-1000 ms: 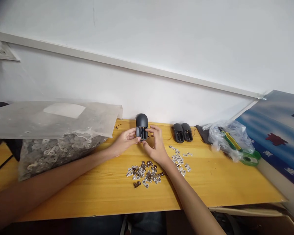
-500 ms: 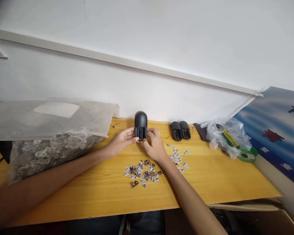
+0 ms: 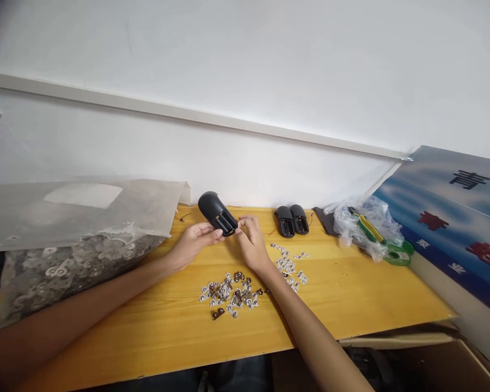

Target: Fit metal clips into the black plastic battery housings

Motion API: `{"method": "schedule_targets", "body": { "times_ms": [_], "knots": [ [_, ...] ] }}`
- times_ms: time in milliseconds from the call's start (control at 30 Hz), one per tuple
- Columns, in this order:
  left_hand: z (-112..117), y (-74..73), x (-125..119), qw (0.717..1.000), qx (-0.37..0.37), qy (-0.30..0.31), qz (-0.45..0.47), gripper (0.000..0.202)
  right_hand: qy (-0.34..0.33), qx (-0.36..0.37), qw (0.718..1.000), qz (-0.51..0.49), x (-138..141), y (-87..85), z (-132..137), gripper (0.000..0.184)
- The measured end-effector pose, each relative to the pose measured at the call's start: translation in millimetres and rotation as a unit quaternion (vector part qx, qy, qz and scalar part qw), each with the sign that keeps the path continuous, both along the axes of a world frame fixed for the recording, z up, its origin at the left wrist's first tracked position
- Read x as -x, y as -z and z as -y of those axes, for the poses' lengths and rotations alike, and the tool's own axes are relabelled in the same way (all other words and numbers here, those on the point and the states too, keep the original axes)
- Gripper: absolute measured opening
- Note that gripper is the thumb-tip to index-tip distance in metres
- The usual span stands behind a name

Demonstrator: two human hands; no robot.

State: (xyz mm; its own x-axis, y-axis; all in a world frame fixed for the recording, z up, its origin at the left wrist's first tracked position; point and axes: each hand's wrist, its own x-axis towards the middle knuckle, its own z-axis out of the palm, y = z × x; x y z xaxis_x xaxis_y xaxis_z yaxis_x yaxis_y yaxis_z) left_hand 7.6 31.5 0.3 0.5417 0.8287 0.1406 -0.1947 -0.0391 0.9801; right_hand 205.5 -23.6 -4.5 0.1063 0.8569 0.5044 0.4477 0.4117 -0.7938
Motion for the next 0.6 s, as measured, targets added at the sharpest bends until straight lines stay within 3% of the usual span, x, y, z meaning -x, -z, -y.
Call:
{"method": "schedule_targets", "body": {
  "times_ms": [67, 233, 433, 600],
  "knots": [
    [0, 0.8, 0, 1.0, -0.008, -0.013, 0.011, 0.035, -0.013, 0.013, 1.0, -0.018, 6, 2.0, 0, 0.014],
    [2, 3.4, -2, 0.999, -0.019, -0.017, 0.021, 0.031, -0.03, 0.038, 0.998, -0.05, 20, 12.0, -3, 0.034],
    [3, 4.6, -3, 0.999, -0.023, -0.03, 0.026, 0.032, -0.049, 0.024, 0.996, -0.068, 22, 16.3, -5, 0.033],
    [2, 4.5, -2, 0.999, -0.036, -0.001, 0.028, 0.031, -0.053, 0.016, 0.996, -0.067, 23, 14.8, -1, 0.027]
  ]
}}
